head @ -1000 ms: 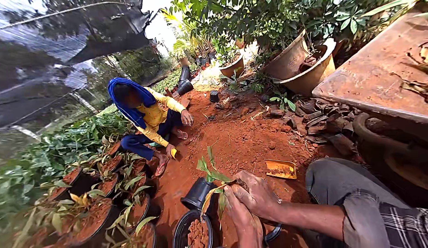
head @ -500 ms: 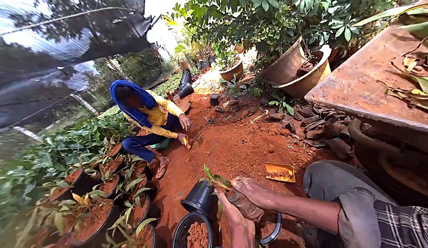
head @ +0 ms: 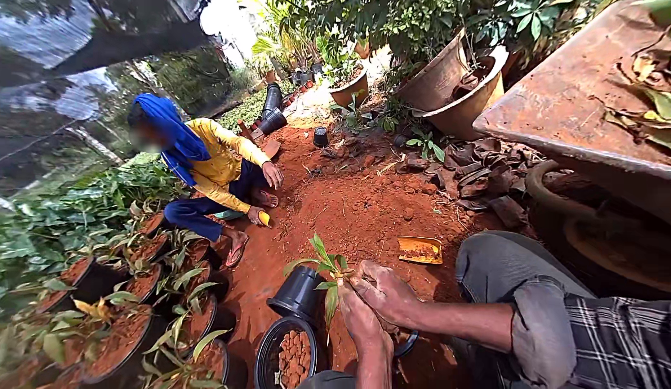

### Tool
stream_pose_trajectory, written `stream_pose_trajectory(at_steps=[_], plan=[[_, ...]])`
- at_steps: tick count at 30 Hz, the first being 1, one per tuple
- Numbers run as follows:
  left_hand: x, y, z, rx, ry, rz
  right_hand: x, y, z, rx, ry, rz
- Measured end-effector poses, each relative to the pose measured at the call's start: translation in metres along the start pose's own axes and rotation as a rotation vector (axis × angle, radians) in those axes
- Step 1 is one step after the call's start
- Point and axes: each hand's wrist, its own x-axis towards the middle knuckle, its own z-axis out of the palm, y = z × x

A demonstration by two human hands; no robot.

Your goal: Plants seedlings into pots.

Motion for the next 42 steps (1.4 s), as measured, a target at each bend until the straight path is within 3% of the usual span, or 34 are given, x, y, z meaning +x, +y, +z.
stream_pose_trajectory(at_steps=[4,7,14,20,26,32,34,37,42], plan=[[0.018,0.007,-0.007,0.048,-0.139,-0.063,0.027,-0.001,-0.012,0.304,-0.161,0.144],[0.02,0.015,-0.012,-0.077,-0.214,-0.14,0.028,0.002,-0.017,0.512,-0.238,0.242],[0.016,0.008,-0.019,-0.31,-0.207,-0.369,0.022,0.008,-0.013,0.183,-0.16,0.239],[0.015,0.014,-0.015,-0.377,-0.078,-0.363,0.029,0.004,-0.026,0.294,-0.066,0.225],[0.026,0.023,-0.021,-0.472,0.078,-0.28,0.032,0.003,-0.045,0.146,0.001,0.009],[0.032,0.027,-0.029,-0.563,0.163,-0.282,0.016,-0.004,-0.043,-0.256,-0.227,-0.466],[0.032,0.029,-0.031,-0.552,0.169,-0.309,0.014,0.001,-0.037,-0.411,-0.212,-0.595],[0.03,0.03,-0.031,-0.507,0.164,-0.351,0.013,0.006,-0.029,-0.496,-0.139,-0.633],[0.03,0.029,-0.033,-0.479,0.126,-0.366,0.015,0.005,-0.032,-0.395,-0.114,-0.583]])
